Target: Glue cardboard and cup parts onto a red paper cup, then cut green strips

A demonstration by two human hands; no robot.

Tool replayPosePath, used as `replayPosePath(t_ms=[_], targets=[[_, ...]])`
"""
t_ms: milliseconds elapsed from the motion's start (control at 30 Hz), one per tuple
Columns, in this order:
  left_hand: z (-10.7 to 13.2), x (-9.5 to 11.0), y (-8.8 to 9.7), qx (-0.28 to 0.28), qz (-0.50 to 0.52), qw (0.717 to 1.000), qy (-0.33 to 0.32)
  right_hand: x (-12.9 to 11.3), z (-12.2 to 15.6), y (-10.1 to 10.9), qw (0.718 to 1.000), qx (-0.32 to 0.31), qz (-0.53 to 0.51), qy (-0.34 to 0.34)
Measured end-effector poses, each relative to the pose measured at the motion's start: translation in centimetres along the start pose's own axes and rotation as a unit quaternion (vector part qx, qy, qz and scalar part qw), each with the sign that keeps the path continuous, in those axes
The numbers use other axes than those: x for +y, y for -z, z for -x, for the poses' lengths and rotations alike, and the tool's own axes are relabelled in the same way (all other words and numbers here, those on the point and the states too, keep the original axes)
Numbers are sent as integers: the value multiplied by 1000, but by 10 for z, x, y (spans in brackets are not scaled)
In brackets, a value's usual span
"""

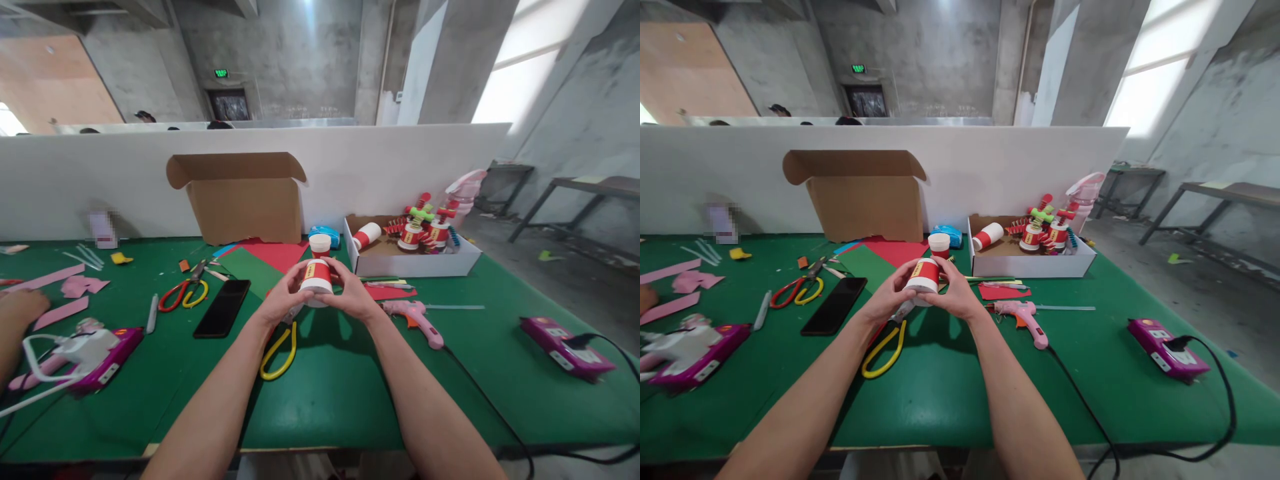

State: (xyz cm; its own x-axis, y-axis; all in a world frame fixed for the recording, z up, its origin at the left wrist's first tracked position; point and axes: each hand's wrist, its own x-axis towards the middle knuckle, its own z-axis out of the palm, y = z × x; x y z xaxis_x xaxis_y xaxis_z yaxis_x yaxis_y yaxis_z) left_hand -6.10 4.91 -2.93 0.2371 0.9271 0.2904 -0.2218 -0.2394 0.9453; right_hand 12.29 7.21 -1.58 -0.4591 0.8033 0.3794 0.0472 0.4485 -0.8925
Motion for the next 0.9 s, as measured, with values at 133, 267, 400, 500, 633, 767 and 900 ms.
replayPosePath(t_ms=[133, 267, 400, 500, 633, 767, 900], targets=[[1, 1, 1, -15, -28, 999, 17, 2, -1, 3, 998, -4, 51, 26], [1, 2, 0, -3, -59, 998, 14, 4, -2, 3, 996, -12, 86, 30], [1, 3, -1, 7, -66, 998, 6, 4, -1, 3, 995, -19, 91, 33], [1, 4, -2, 10, -64, 998, 7, 4, -1, 4, 995, -25, 91, 36], [1, 3, -3, 20, -43, 999, 5, 5, -1, 1, 997, -14, 75, 26], [-2, 0, -2, 49, 29, 998, -5, 5, -1, -5, 1000, -8, 10, -1], [-3, -2, 0, 56, 68, 996, -5, 5, -3, -7, 999, 3, -30, -9]])
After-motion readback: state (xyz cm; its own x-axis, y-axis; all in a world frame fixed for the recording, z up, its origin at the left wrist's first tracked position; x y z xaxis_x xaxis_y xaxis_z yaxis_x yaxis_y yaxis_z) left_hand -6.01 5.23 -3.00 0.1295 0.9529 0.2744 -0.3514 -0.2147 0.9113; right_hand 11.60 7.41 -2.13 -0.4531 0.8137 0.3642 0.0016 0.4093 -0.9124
